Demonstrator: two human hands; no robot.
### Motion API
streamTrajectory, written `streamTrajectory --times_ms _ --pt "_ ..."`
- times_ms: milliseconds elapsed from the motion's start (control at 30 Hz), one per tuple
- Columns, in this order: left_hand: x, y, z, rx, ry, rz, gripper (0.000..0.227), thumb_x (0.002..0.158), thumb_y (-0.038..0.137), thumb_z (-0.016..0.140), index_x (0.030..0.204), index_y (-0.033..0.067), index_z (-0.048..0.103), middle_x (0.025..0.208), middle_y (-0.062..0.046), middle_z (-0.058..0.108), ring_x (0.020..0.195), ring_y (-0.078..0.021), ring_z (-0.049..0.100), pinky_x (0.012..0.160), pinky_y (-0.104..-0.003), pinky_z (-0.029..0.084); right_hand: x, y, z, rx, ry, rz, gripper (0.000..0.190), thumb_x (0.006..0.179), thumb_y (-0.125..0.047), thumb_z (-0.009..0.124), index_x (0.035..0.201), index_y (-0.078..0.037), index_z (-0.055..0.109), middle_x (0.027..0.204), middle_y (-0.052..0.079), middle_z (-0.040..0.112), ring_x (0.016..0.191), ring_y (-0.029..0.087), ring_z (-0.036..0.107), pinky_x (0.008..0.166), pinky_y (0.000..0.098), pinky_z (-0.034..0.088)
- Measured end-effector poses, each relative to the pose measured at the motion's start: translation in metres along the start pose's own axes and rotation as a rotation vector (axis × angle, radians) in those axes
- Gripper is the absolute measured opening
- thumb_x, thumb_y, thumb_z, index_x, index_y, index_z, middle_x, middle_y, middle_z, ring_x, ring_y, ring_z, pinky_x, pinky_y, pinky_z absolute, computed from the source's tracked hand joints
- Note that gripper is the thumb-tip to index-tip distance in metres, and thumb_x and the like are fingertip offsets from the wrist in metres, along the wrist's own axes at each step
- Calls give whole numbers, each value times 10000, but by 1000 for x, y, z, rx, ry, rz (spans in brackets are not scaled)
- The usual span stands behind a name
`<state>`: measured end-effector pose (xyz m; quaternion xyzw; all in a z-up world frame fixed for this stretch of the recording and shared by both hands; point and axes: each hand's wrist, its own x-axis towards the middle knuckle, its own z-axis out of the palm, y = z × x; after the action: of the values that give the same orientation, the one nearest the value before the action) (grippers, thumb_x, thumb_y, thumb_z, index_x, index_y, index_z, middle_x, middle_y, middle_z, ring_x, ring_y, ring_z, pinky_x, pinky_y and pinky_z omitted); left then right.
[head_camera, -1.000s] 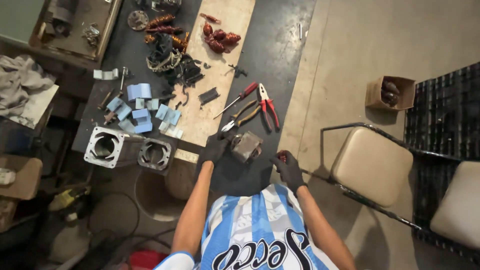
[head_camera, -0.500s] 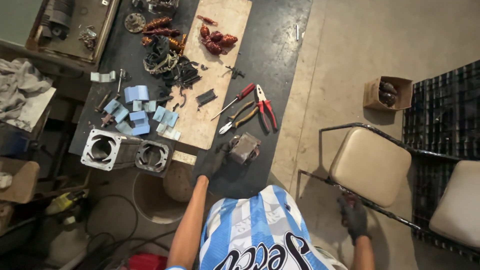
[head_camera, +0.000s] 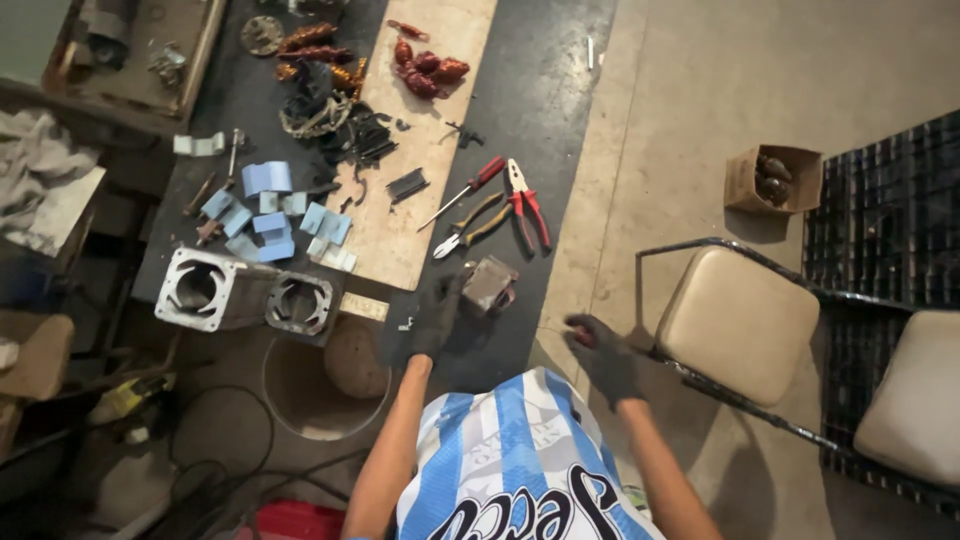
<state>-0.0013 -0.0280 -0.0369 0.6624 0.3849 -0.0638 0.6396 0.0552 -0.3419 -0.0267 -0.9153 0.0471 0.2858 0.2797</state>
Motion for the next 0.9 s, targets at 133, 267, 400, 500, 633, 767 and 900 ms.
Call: streamTrajectory --times_ms 133,267,400,500,633,767,900 --pt "-20 -4 -3 77 73 -144 477 953 659 590 1190 260 698 1097 -39 732 960 -221 727 914 -409 596 37 -54 41 212 -202 -130 477 835 -447 835 1271 -341 676 1177 13 728 1143 217 687 999 383 553" --pt "8 -33 2 -966 112 -389 361 1147 233 300 1393 8 439 1204 -293 548 1169 -311 586 1120 -438 427 65 -55 58 274 -324 -49 457 831 -449 834 1067 -84 694 918 128 731 822 247 671 570 315 567" --pt "-24 -17 -14 197 -61 -180 580 983 705 440 1418 344 571 1142 -44 751 1010 -216 737 991 -434 528 6 -97 -11 466 -355 52 216 797 -227 871 843 -128 685 595 7 524 501 150 550 416 272 451" --pt "-18 -29 -16 188 -75 -106 597 968 746 452 1381 341 601 940 -35 763 945 -220 749 950 -447 539 -4 -111 -39 592 -401 102 150 841 -83 813 854 -92 664 615 -76 359 452 75 430 407 191 333" --pt "-18 -26 -17 210 -100 -130 592 944 743 481 1343 333 629 927 -49 768 981 -249 734 965 -459 525 41 -88 -33 324 -305 -100 143 828 -225 790 924 -119 789 717 85 668 658 190 594 574 294 472" --pt "0 -42 -14 125 -123 -107 592 971 650 505 1356 220 636 888 -105 759 918 -273 710 930 -458 506 83 -66 4 342 -189 -92 232 795 -283 843 971 -154 765 698 78 680 558 163 602 476 259 491" --pt "0 -34 -19 -24 -88 -11 476 974 447 651 1291 93 681 1014 -109 748 696 -190 703 792 -365 548 135 -33 65 307 -182 -139 292 810 -261 850 999 -86 715 732 126 678 585 208 620 492 303 512"
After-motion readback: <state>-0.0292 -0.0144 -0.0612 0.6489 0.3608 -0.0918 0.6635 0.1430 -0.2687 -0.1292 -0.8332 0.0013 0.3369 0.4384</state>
